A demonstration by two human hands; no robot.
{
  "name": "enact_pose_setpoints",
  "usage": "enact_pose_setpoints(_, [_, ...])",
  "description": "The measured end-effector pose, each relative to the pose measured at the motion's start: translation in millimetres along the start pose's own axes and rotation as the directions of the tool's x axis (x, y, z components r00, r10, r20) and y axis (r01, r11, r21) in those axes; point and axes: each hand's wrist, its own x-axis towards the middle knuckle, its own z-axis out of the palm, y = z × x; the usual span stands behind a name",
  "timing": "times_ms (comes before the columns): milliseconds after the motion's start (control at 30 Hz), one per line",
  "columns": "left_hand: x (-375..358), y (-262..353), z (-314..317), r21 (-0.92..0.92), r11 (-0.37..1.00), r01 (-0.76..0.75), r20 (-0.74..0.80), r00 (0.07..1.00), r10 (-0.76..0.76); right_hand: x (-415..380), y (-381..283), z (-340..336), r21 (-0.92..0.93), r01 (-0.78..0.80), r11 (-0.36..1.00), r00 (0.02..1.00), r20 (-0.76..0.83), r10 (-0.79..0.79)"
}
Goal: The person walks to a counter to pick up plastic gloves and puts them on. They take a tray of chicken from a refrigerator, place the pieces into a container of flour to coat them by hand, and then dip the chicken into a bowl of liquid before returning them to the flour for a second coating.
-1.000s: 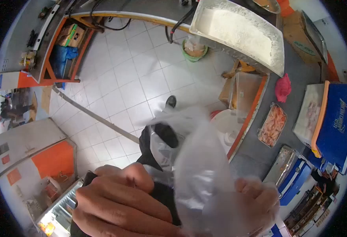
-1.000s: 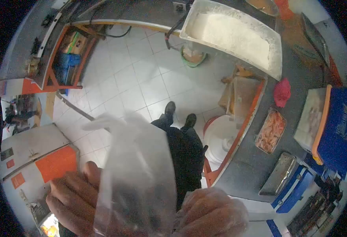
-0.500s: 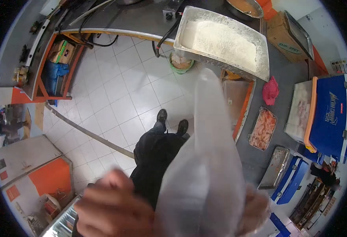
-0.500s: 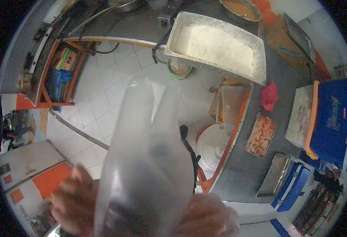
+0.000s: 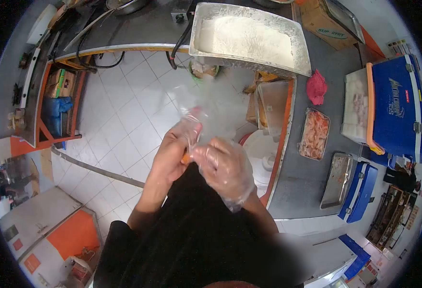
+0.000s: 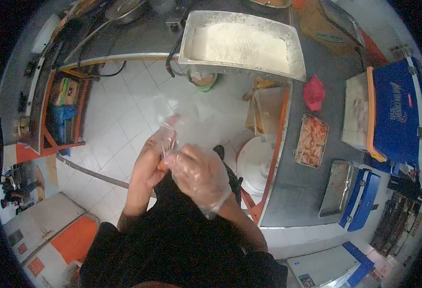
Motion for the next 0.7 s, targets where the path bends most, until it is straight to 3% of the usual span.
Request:
enact_pose_setpoints(100, [17,-20,-13,-0.433,0.901,-0.02,-0.027,1.0,0.009,3,7,4,0.089,-0.161,0.983,0.987,0.012,0.161])
enact_pose_setpoints(167, [27,-19,-13,-0.512,0.857,-0.048,-0.032,0.999,0.037,3,14,16,0.253,-0.287,0.924,0.957,0.037,0.288])
enact_pose_setpoints(200, [31,-18,-13,-0.55,0.833,-0.063,-0.036,0.998,0.052,4,22,18,0.18,-0.243,0.953,0.969,0.078,0.233])
enact_pose_setpoints(300, [38,-22,-18,-0.486,0.86,-0.156,-0.043,0.987,0.155,4,17,28,-0.111,-0.239,0.965,0.962,-0.163,0.22])
enact_pose_setpoints(400, [39,-25,-21,-0.336,0.939,-0.073,0.146,0.981,0.129,14,14,39,-0.311,-0.115,0.943,0.969,-0.242,0.039])
enact_pose_setpoints(500, [43,-18,-15,-0.546,0.835,0.071,0.303,0.946,0.117,10,26,48,-0.556,-0.12,0.823,0.992,-0.095,0.08])
enact_pose_setpoints(533, [48,-18,-22,-0.579,0.81,0.09,0.33,0.935,0.131,12,26,50,-0.52,-0.173,0.836,0.983,-0.042,0.177])
enact_pose_setpoints(633, [65,-25,-37,-0.614,0.784,0.089,0.322,0.935,0.146,8,44,59,-0.219,-0.13,0.967,0.986,0.075,0.149])
enact_pose_setpoints(667, [75,-30,-48,-0.653,0.744,0.142,0.347,0.929,0.127,9,47,62,-0.153,-0.115,0.982,0.987,0.093,0.13])
enact_pose_setpoints(700, [85,-42,-58,-0.625,0.775,0.091,0.263,0.96,0.099,8,48,63,-0.172,-0.144,0.975,0.982,0.101,0.162])
